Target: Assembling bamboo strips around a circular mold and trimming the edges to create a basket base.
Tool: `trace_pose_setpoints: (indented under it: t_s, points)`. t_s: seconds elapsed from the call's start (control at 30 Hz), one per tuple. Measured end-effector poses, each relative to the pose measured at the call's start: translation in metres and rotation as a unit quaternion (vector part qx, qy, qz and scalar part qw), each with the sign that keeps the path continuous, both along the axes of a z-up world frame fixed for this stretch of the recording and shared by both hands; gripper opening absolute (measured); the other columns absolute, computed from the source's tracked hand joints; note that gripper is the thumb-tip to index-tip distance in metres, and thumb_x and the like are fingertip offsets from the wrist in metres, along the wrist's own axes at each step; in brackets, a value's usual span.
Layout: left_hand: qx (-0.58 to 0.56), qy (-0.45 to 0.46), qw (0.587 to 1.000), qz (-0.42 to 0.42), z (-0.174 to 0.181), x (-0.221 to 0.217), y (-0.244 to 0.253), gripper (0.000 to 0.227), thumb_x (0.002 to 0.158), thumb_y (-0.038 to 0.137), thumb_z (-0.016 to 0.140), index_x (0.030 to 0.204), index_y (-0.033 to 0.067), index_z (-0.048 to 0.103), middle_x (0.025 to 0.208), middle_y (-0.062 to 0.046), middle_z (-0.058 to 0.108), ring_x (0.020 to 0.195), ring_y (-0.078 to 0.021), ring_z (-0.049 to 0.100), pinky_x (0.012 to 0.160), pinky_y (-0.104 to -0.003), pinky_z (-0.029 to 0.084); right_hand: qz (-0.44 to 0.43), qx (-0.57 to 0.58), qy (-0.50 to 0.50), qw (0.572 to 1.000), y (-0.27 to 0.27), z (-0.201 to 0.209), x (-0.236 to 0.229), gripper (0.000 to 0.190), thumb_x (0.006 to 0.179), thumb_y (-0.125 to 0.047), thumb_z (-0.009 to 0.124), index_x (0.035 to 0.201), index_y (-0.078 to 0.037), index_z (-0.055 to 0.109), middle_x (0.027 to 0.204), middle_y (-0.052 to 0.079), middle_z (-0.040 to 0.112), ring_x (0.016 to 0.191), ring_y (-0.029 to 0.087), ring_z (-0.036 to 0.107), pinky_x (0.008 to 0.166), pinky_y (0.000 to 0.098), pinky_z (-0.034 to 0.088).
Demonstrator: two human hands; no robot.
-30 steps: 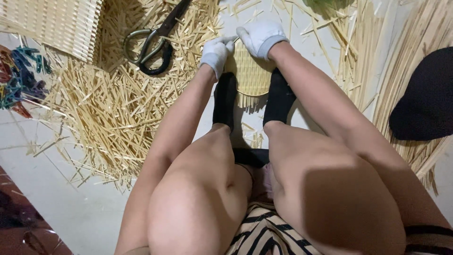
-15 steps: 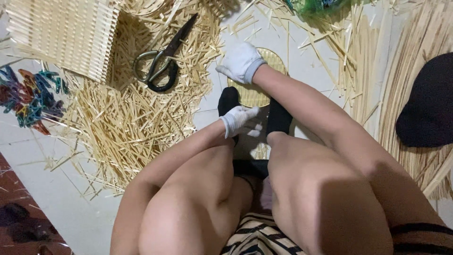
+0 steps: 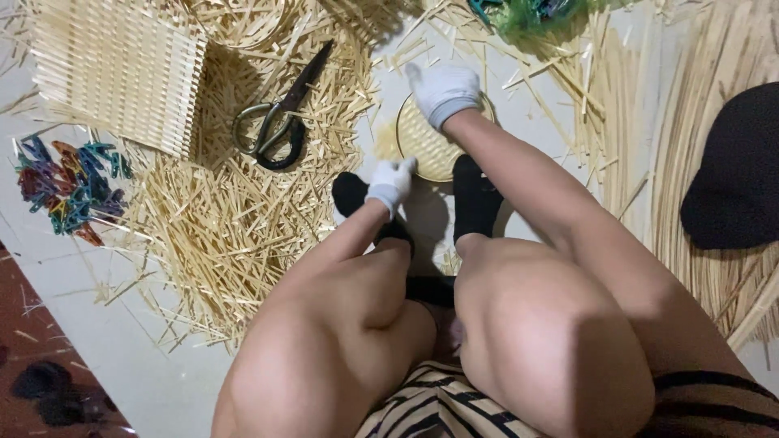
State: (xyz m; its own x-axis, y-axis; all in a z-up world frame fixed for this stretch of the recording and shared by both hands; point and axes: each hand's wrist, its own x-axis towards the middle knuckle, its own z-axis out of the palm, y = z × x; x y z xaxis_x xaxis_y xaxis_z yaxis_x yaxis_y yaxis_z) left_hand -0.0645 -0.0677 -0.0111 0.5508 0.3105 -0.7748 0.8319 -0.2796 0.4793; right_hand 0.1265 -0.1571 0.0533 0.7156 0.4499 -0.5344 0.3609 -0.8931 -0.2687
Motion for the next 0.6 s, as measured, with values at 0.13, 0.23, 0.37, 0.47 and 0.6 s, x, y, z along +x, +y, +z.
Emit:
trace_pose_setpoints:
  t_s: [0.13,0.23,0.37,0.47,0.6]
  points:
    - [0.097,-0.091,0.991,-0.019,-0.001,0.036,0.013,0.044,0.09,0.048,0.062,0.099,0.0079,0.079,0.101,-0.023,0.075,0.096,-0.0361,0.071,0.091,-0.043,0.053,-0.182,0.023,0.033,0.982,-0.039,-0.011,0.003,0.078,0.105,-0.059,0.017,0.11,-0.008,0.075,0.106,0.027,0.07,0.103,0.044,0.067,0.094,0.057,0.047]
    - [0.105,-0.117,0.986,-0.062,0.025,0.068,0.017,0.04,0.092,0.047,0.061,0.099,0.0129,0.081,0.104,-0.017,0.076,0.098,-0.0342,0.072,0.092,-0.042,0.054,-0.29,0.112,0.045,0.949,-0.095,-0.056,-0.017,0.073,0.102,-0.061,0.025,0.121,-0.008,0.07,0.117,0.029,0.066,0.115,0.047,0.059,0.099,0.0544,0.044]
    - [0.122,-0.135,0.971,-0.154,0.053,0.09,0.031,0.035,0.089,0.047,0.062,0.1,0.0191,0.081,0.114,-0.011,0.072,0.107,-0.0335,0.066,0.094,-0.043,0.05,-0.342,0.16,0.123,0.918,-0.148,-0.088,-0.067,0.074,0.1,-0.067,0.037,0.132,-0.005,0.061,0.131,0.028,0.06,0.127,0.044,0.053,0.107,0.0484,0.039]
    - [0.125,-0.135,0.956,-0.228,0.049,0.094,0.037,0.035,0.086,0.05,0.066,0.1,0.0228,0.081,0.125,-0.006,0.066,0.117,-0.0342,0.056,0.1,-0.043,0.043,-0.25,0.112,0.191,0.942,-0.147,-0.039,-0.071,0.067,0.102,-0.064,0.045,0.128,-0.007,0.069,0.13,0.026,0.067,0.126,0.039,0.06,0.109,0.0442,0.044]
    - [0.214,-0.24,0.93,-0.179,0.072,0.091,0.034,0.042,0.067,0.043,0.084,0.1,0.0172,0.079,0.13,-0.015,0.059,0.124,-0.0405,0.051,0.102,-0.048,0.039,-0.194,0.258,0.028,0.946,-0.098,0.025,-0.048,0.027,0.093,-0.029,0.069,0.114,-0.014,0.075,0.113,0.014,0.068,0.105,0.029,0.066,0.095,0.0376,0.051]
